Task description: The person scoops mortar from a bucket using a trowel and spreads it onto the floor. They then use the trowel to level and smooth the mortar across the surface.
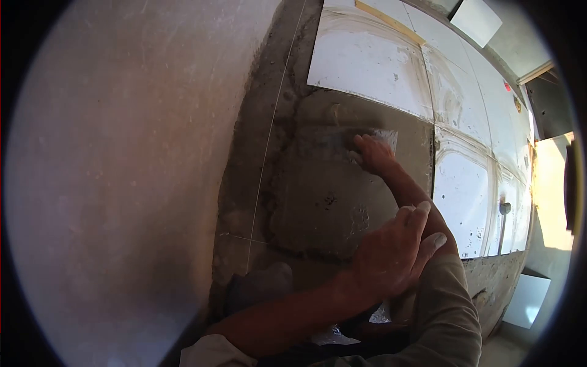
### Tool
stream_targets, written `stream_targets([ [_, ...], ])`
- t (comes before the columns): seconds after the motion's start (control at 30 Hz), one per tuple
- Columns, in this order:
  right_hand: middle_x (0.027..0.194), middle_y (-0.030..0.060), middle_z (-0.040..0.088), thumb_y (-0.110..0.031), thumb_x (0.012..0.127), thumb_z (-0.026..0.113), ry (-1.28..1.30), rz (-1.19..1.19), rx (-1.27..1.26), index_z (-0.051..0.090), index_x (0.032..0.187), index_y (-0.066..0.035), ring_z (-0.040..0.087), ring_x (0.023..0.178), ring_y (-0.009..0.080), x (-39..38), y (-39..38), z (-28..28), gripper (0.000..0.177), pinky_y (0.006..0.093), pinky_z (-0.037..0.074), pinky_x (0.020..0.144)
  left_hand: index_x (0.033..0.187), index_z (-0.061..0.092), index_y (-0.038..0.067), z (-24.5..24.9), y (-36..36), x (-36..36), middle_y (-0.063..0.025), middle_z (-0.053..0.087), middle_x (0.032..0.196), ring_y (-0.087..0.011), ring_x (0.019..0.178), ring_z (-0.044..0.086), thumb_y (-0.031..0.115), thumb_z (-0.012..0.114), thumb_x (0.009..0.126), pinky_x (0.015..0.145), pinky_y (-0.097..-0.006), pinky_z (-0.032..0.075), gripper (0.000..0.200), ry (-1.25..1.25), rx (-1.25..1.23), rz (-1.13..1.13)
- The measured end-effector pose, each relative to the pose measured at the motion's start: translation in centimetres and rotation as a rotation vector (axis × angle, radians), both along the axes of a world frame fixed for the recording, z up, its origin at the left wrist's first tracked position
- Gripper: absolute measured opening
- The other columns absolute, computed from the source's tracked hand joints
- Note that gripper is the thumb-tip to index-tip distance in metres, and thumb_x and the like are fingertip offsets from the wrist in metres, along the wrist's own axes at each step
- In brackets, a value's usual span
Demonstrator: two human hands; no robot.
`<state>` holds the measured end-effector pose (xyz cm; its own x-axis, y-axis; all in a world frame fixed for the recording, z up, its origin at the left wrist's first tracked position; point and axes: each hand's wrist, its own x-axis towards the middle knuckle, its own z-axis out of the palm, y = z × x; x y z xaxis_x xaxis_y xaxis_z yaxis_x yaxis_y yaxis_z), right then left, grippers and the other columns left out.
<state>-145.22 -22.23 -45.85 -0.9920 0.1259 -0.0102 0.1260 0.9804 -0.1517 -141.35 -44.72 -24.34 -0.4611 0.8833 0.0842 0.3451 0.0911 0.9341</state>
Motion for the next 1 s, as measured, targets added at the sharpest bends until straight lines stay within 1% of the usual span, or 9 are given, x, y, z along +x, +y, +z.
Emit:
stream_targets([
  [0.1, 0.09, 0.0139, 0.058, -0.035, 0.086, 0.062, 0.08, 0.025, 0.066, 0.05, 0.099, -0.01, 0.062, 0.086, 0.0321, -3.5, 1.7, -0.2, 0.031, 0.046, 0.049, 0.074, 0.129, 0.042, -0.004, 0.3, -1.1, -0.3, -0.0227, 0.057, 0.108, -0.0367, 0.086, 0.064, 0.031, 0.056, 0.094, 0.072, -0.0418, 0.054, 0.051, 0.028, -0.028, -0.02],
  [0.27, 0.091, 0.013, 0.059, -0.033, 0.085, 0.062, 0.106, -0.101, 0.133, 0.051, 0.099, -0.009, 0.061, 0.09, 0.0309, -8.9, 3.1, -0.4, 0.03, 0.0441, 0.05, 0.077, 0.132, 0.041, -0.004, 1.9, -3.0, -1.2, -0.0249, 0.054, 0.118, -0.0373, 0.103, 0.061, 0.035, 0.055, 0.094, 0.081, -0.0403, 0.053, 0.056, 0.06, -0.134, -0.006],
  [0.5, 0.096, 0.0138, 0.061, -0.032, 0.086, 0.062, 0.122, -0.235, 0.146, 0.051, 0.101, -0.007, 0.061, 0.095, 0.0307, -11.2, 3.0, 0.1, 0.031, 0.0435, 0.05, 0.08, 0.132, 0.041, -0.004, 1.7, -3.3, -0.4, -0.0236, 0.054, 0.12, -0.0366, 0.105, 0.06, 0.036, 0.055, 0.094, 0.084, -0.0403, 0.053, 0.056, 0.065, -0.2, -0.03],
  [0.6, 0.097, 0.0181, 0.062, -0.033, 0.088, 0.06, 0.147, -0.324, 0.161, 0.05, 0.104, -0.005, 0.063, 0.094, 0.0353, -9.3, 3.5, 1.7, 0.034, 0.0471, 0.05, 0.08, 0.131, 0.042, -0.004, 1.4, -2.8, -0.4, -0.0227, 0.055, 0.117, -0.036, 0.102, 0.061, 0.035, 0.054, 0.094, 0.082, -0.0402, 0.053, 0.055, 0.061, -0.187, -0.054],
  [0.67, 0.098, 0.0236, 0.064, -0.041, 0.088, 0.058, 0.129, -0.549, 0.004, 0.053, 0.105, -0.002, 0.063, 0.094, 0.0393, -6.9, 3.4, 3.0, 0.043, 0.0491, 0.05, 0.08, 0.13, 0.043, -0.004, 0.6, -2.7, -0.4, -0.022, 0.057, 0.112, -0.0357, 0.098, 0.061, 0.035, 0.053, 0.095, 0.077, -0.0403, 0.053, 0.053, 0.124, -0.131, -0.044],
  [0.8, 0.094, 0.0297, 0.064, -0.051, 0.086, 0.057, -0.02, -0.755, -0.179, 0.061, 0.096, 0.005, 0.062, 0.095, 0.0432, 0.0, 1.6, 4.2, 0.057, 0.0504, 0.048, 0.082, 0.129, 0.043, -0.004, 0.0, -2.0, -1.0, -0.0222, 0.057, 0.111, -0.0355, 0.094, 0.062, 0.034, 0.054, 0.095, 0.074, -0.0402, 0.053, 0.052, 0.128, -0.071, -0.067],
  [0.83, 0.093, 0.0307, 0.064, -0.053, 0.086, 0.057, -0.046, -0.799, -0.249, 0.063, 0.092, 0.006, 0.061, 0.096, 0.0441, 1.3, 0.6, 4.0, 0.06, 0.0506, 0.048, 0.084, 0.128, 0.043, -0.004, -0.2, -1.8, -1.1, -0.0224, 0.057, 0.111, -0.0356, 0.092, 0.063, 0.034, 0.055, 0.094, 0.073, -0.0401, 0.053, 0.052, 0.101, -0.096, -0.079],
  [0.9, 0.098, 0.0292, 0.064, -0.053, 0.085, 0.057, -0.05, -0.842, -0.341, 0.064, 0.095, 0.005, 0.061, 0.098, 0.045, 2.6, -1.6, 3.3, 0.059, 0.0507, 0.047, 0.086, 0.128, 0.044, -0.004, -0.1, -1.5, -1.3, -0.0225, 0.056, 0.111, -0.0356, 0.09, 0.063, 0.034, 0.055, 0.094, 0.073, -0.0401, 0.053, 0.053, 0.071, -0.115, -0.101],
  [1.0, 0.094, 0.0326, 0.063, -0.052, 0.085, 0.056, -0.012, -0.861, -0.388, 0.064, 0.097, 0.008, 0.061, 0.098, 0.0461, 0.7, -4.5, 1.3, 0.062, 0.0501, 0.047, 0.086, 0.128, 0.044, -0.004, 0.3, -1.8, -1.3, -0.023, 0.056, 0.111, -0.0358, 0.089, 0.064, 0.034, 0.055, 0.094, 0.074, -0.0403, 0.053, 0.052, 0.051, -0.08, -0.09],
])
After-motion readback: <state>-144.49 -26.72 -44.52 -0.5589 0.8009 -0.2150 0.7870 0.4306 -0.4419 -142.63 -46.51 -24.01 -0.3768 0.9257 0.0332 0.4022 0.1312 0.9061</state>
